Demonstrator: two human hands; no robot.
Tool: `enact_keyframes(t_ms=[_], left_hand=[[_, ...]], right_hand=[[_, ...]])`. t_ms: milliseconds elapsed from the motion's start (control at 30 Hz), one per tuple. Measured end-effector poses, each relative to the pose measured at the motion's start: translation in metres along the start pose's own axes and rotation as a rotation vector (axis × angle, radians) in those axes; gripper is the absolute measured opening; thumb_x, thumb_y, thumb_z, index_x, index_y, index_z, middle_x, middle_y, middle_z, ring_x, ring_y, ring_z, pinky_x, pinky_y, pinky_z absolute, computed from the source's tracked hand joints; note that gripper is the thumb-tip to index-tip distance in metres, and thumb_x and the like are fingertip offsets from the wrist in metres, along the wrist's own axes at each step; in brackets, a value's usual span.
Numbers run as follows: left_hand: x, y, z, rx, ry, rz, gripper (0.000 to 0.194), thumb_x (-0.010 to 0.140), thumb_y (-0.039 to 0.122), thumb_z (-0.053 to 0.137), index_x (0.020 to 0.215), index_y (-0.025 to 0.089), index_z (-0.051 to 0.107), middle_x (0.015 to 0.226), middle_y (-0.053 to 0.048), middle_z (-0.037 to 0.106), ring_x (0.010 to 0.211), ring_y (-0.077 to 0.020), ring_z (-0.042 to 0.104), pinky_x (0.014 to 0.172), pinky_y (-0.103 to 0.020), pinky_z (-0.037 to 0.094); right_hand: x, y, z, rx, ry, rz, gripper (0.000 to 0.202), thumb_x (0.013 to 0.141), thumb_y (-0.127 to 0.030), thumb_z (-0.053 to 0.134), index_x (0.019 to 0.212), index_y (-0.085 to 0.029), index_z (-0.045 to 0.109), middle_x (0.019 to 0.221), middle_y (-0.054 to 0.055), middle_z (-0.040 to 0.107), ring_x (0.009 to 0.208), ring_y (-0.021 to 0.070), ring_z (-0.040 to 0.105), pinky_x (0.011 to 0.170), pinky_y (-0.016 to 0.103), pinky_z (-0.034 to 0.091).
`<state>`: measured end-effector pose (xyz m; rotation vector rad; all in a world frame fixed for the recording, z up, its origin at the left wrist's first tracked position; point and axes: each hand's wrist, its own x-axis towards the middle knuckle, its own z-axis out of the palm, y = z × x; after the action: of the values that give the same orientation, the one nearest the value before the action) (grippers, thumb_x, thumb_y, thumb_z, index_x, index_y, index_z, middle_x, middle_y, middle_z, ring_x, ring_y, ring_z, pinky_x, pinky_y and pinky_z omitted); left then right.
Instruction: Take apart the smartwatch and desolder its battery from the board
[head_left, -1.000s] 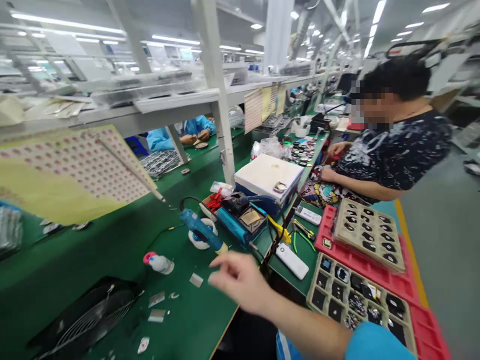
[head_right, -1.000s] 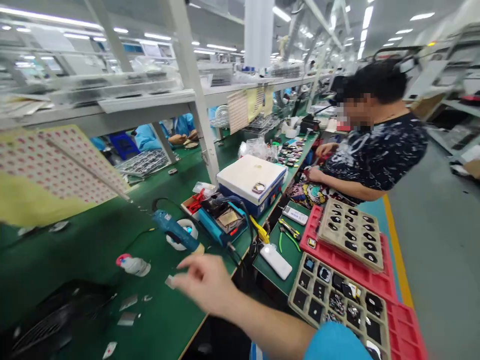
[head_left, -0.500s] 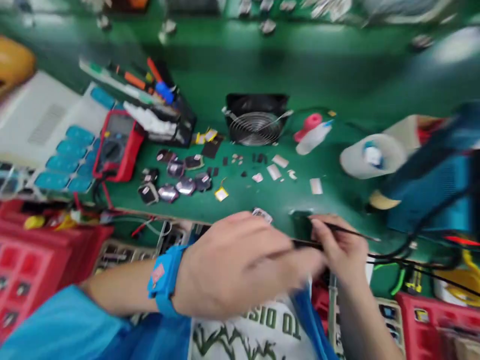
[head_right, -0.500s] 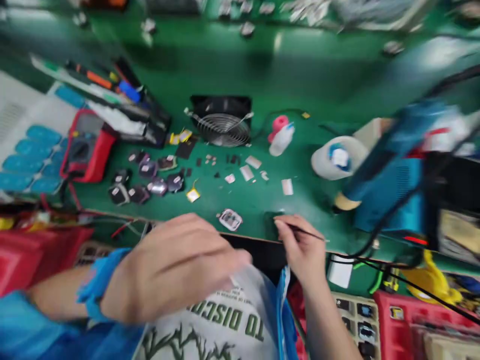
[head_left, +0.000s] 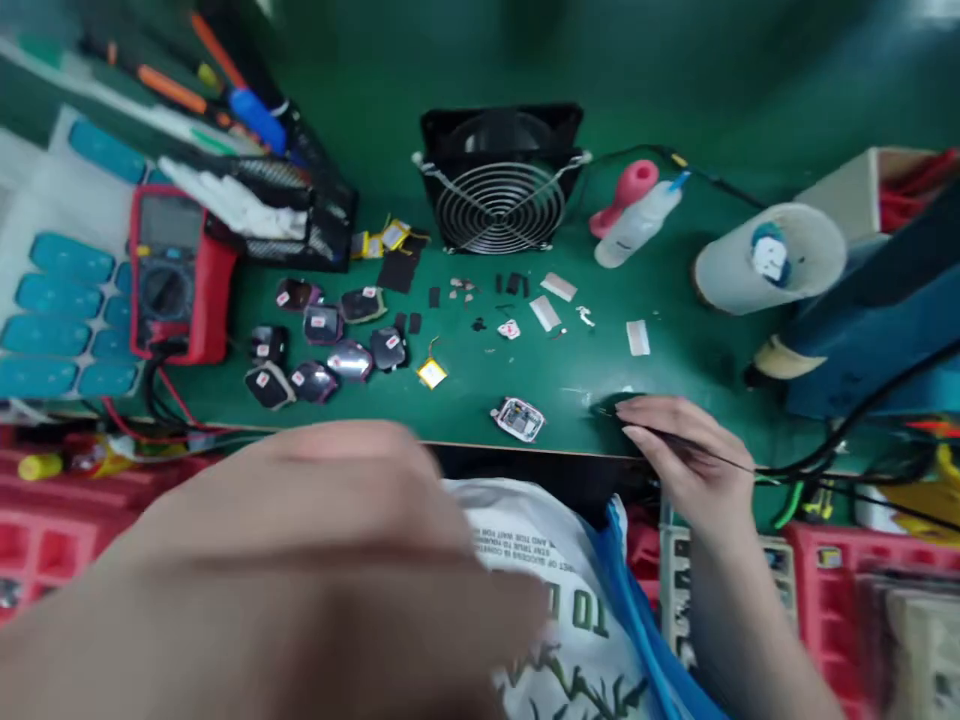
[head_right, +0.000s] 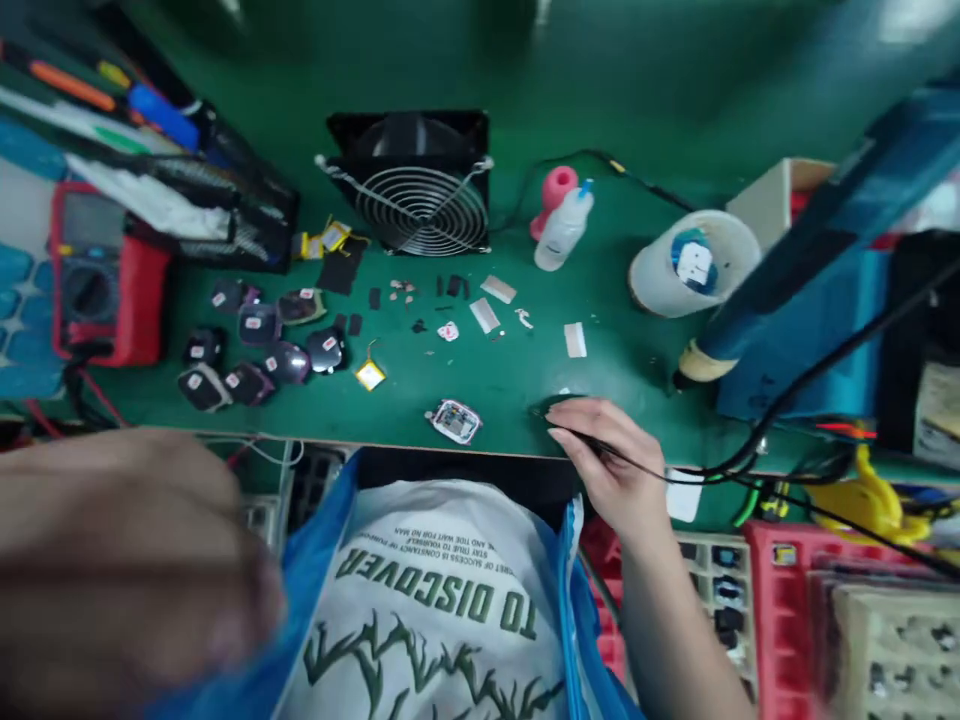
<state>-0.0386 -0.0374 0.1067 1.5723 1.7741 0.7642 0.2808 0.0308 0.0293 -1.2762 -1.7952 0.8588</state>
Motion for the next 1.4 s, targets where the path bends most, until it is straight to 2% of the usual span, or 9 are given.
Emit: enact_keyframes(t_ms=[67, 167, 333, 467, 567, 767, 1100, 1300, 1400], left_hand=[[0.020, -0.004, 0.001, -0.005, -0.049, 0.141, 0.019, 0.086, 0.050, 0.072, 0.095, 0.035, 0.078, 0.074, -0.002, 0.074, 0.065, -0.0241, 0.072, 0.059, -0.040, 0.066], [0.035, -0.015, 0.024, 0.100, -0.123, 0.255, 0.014, 0.095, 0.024, 0.066, 0.107, 0.027, 0.072, 0.077, 0.002, 0.076, 0.063, -0.0168, 0.071, 0.063, -0.030, 0.063], [0.023, -0.033, 0.066, 0.226, -0.091, 0.318, 0.020, 0.099, 0.021, 0.060, 0.119, 0.022, 0.062, 0.102, -0.006, 0.074, 0.095, -0.0211, 0.071, 0.086, -0.037, 0.059], [0.023, -0.026, 0.082, 0.231, -0.127, 0.439, 0.036, 0.098, 0.021, 0.062, 0.133, 0.022, 0.054, 0.127, -0.012, 0.068, 0.119, -0.0271, 0.063, 0.100, -0.047, 0.053], [0.037, -0.021, 0.085, 0.200, -0.187, 0.466, 0.038, 0.097, 0.022, 0.065, 0.134, 0.022, 0.053, 0.134, -0.013, 0.065, 0.123, -0.0276, 0.061, 0.103, -0.048, 0.051], [0.065, -0.022, 0.080, 0.144, -0.196, 0.488, 0.017, 0.098, 0.018, 0.066, 0.114, 0.020, 0.061, 0.106, -0.006, 0.072, 0.098, -0.0195, 0.068, 0.086, -0.034, 0.056], [0.077, -0.020, 0.082, 0.352, -0.189, 0.578, 0.012, 0.103, 0.021, 0.057, 0.096, 0.018, 0.067, 0.087, -0.005, 0.067, 0.080, -0.0188, 0.061, 0.071, -0.032, 0.051], [0.090, -0.029, 0.080, 0.372, -0.245, 0.757, 0.016, 0.104, 0.016, 0.049, 0.103, 0.017, 0.065, 0.093, -0.007, 0.069, 0.085, -0.0203, 0.063, 0.074, -0.034, 0.053], [0.088, -0.033, 0.078, 0.241, -0.222, 0.699, 0.020, 0.104, 0.012, 0.046, 0.113, 0.019, 0.063, 0.102, -0.007, 0.071, 0.093, -0.0196, 0.067, 0.081, -0.035, 0.056]], right_hand=[[0.001, -0.001, -0.003, 0.025, -0.018, -0.048, 0.016, 0.089, -0.013, 0.074, 0.099, -0.024, 0.079, 0.099, 0.005, 0.080, 0.091, 0.0191, 0.076, 0.084, 0.031, 0.062], [0.001, -0.005, 0.009, 0.098, 0.034, -0.024, 0.016, 0.090, -0.013, 0.073, 0.100, -0.024, 0.080, 0.098, 0.004, 0.081, 0.087, 0.0175, 0.077, 0.082, 0.028, 0.063], [0.006, -0.023, 0.052, 0.353, 0.083, 0.023, 0.011, 0.095, -0.018, 0.069, 0.100, -0.023, 0.078, 0.098, 0.005, 0.081, 0.087, 0.0172, 0.077, 0.080, 0.028, 0.064], [-0.002, -0.031, 0.066, 0.399, 0.102, 0.045, 0.016, 0.097, -0.017, 0.064, 0.103, -0.023, 0.078, 0.099, 0.006, 0.081, 0.088, 0.0177, 0.077, 0.080, 0.030, 0.064], [-0.010, -0.029, 0.061, 0.399, 0.111, 0.043, 0.019, 0.096, -0.015, 0.065, 0.104, -0.024, 0.078, 0.101, 0.006, 0.081, 0.089, 0.0186, 0.078, 0.080, 0.032, 0.065], [-0.007, -0.025, 0.056, 0.367, 0.133, 0.002, 0.017, 0.091, -0.012, 0.071, 0.099, -0.024, 0.080, 0.092, 0.005, 0.081, 0.094, 0.0228, 0.079, 0.085, 0.037, 0.066], [-0.004, -0.022, 0.064, 0.320, 0.015, -0.110, 0.021, 0.095, -0.010, 0.065, 0.104, -0.024, 0.079, 0.095, 0.005, 0.081, 0.102, 0.0239, 0.077, 0.088, 0.041, 0.065], [-0.004, -0.022, 0.062, 0.312, 0.007, -0.118, 0.020, 0.094, -0.010, 0.067, 0.102, -0.023, 0.079, 0.095, 0.005, 0.081, 0.101, 0.0239, 0.077, 0.088, 0.041, 0.065], [-0.004, -0.022, 0.061, 0.336, 0.003, -0.096, 0.020, 0.093, -0.010, 0.067, 0.101, -0.024, 0.079, 0.094, 0.005, 0.081, 0.101, 0.0243, 0.077, 0.089, 0.041, 0.065]])
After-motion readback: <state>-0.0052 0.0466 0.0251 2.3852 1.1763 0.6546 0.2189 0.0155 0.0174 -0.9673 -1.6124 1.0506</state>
